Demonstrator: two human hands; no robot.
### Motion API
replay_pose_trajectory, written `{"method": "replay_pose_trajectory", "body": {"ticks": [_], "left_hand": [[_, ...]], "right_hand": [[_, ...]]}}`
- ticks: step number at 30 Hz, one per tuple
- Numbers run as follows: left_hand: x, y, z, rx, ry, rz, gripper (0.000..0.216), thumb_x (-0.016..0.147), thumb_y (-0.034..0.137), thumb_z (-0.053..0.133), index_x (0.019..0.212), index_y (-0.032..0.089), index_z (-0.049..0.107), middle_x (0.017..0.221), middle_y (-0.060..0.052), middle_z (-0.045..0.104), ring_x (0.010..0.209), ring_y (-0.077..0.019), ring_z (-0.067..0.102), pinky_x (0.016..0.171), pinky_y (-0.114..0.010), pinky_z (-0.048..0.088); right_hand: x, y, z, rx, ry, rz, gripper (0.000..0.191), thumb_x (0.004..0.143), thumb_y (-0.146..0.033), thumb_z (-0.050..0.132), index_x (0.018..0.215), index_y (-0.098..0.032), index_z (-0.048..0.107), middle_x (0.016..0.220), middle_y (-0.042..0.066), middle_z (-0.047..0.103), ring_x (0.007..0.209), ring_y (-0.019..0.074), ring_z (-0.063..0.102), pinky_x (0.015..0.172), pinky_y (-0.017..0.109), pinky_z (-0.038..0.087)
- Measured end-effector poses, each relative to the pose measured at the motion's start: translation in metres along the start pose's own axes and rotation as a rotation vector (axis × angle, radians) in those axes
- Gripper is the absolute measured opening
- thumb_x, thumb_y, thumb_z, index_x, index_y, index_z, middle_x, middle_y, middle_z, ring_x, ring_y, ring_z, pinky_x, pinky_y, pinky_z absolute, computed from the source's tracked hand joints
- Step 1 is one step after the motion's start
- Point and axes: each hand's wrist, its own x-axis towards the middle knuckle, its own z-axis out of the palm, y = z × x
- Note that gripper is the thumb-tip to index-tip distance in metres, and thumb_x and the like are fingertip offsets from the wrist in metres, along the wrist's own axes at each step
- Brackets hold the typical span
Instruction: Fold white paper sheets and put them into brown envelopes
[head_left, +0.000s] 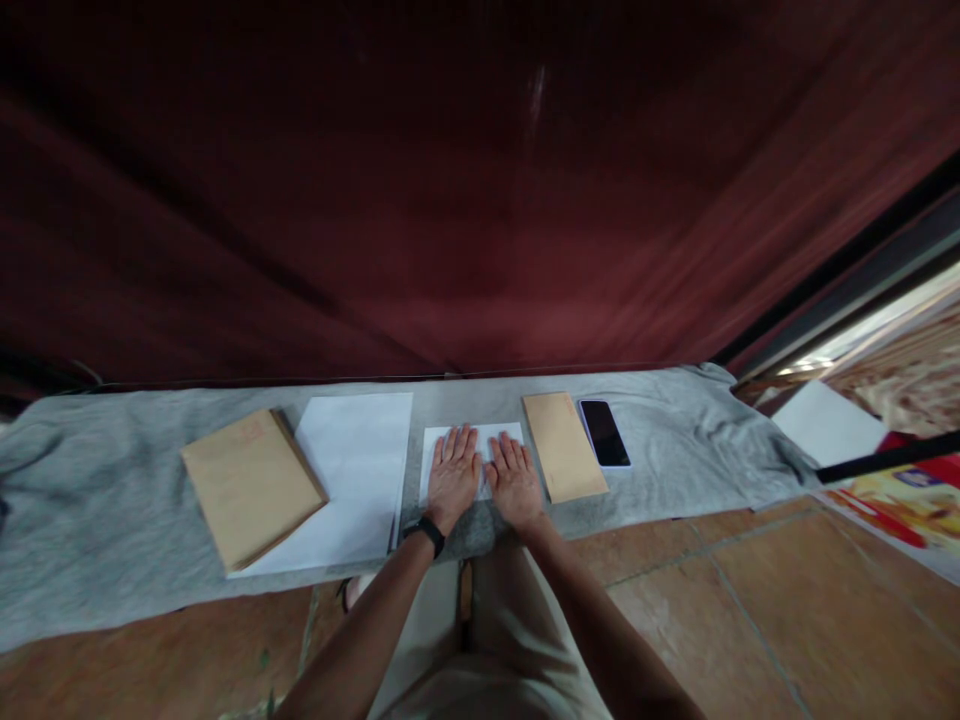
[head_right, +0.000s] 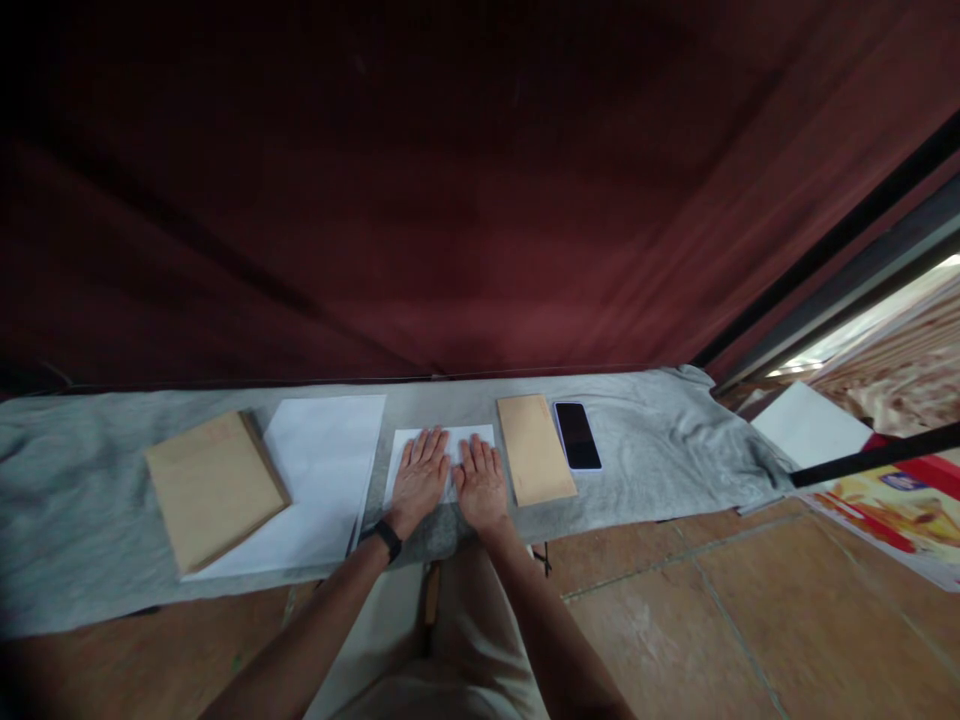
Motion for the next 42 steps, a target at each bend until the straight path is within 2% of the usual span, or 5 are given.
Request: {"method": "replay_pose_trajectory", "body": {"ticks": [11,18,23,33,42], "left_hand": [[0.000,0.003,0.000,-0.015,0.020,-0.001,0.055,0.101,0.031,0.032,0.153,0.014,0.041,0.161,-0.008,0.039,0.154,-0.0264,0.025,0.126,-0.051,0.019],[0.002,0.003,-0.002,-0.019,-0.004,-0.004,0.055,0.102,0.031,0.030,0.153,0.014,0.042,0.159,-0.009,0.042,0.153,-0.0273,0.026,0.125,-0.051,0.021],[0.000,-0.003,-0.006,0.002,-0.036,-0.015,0.055,0.102,0.026,0.028,0.153,0.014,0.042,0.161,-0.009,0.040,0.153,-0.0250,0.026,0.125,-0.048,0.022],[-0.012,-0.019,-0.008,0.032,0.043,-0.201,0.058,0.100,0.029,0.032,0.153,0.004,0.037,0.160,-0.020,0.038,0.153,-0.0286,0.025,0.125,-0.053,0.019],[-0.048,0.015,-0.011,-0.037,-0.037,0.111,0.053,0.100,0.024,0.033,0.151,0.011,0.042,0.157,-0.013,0.045,0.151,-0.0239,0.033,0.124,-0.048,0.029]], "right_hand": [[-0.106,0.002,-0.049,0.112,-0.041,-0.090,0.053,0.104,-0.031,0.045,0.153,-0.013,0.041,0.154,0.015,0.048,0.144,0.0268,0.042,0.119,0.047,0.035],[-0.030,-0.003,-0.030,0.268,0.044,-0.061,0.049,0.105,-0.026,0.035,0.150,-0.010,0.046,0.157,0.016,0.043,0.147,0.0241,0.039,0.117,0.046,0.040],[0.019,-0.013,-0.007,0.197,-0.051,-0.010,0.047,0.106,-0.029,0.036,0.145,-0.009,0.052,0.153,0.015,0.049,0.145,0.0239,0.041,0.121,0.044,0.033],[0.018,-0.011,-0.001,0.052,-0.074,0.036,0.048,0.105,-0.035,0.043,0.150,-0.018,0.048,0.158,0.013,0.042,0.146,0.0283,0.040,0.120,0.048,0.029],[0.016,-0.007,0.001,0.087,-0.054,0.000,0.049,0.105,-0.025,0.036,0.153,-0.017,0.044,0.159,0.012,0.040,0.148,0.0264,0.037,0.120,0.048,0.029]]}}
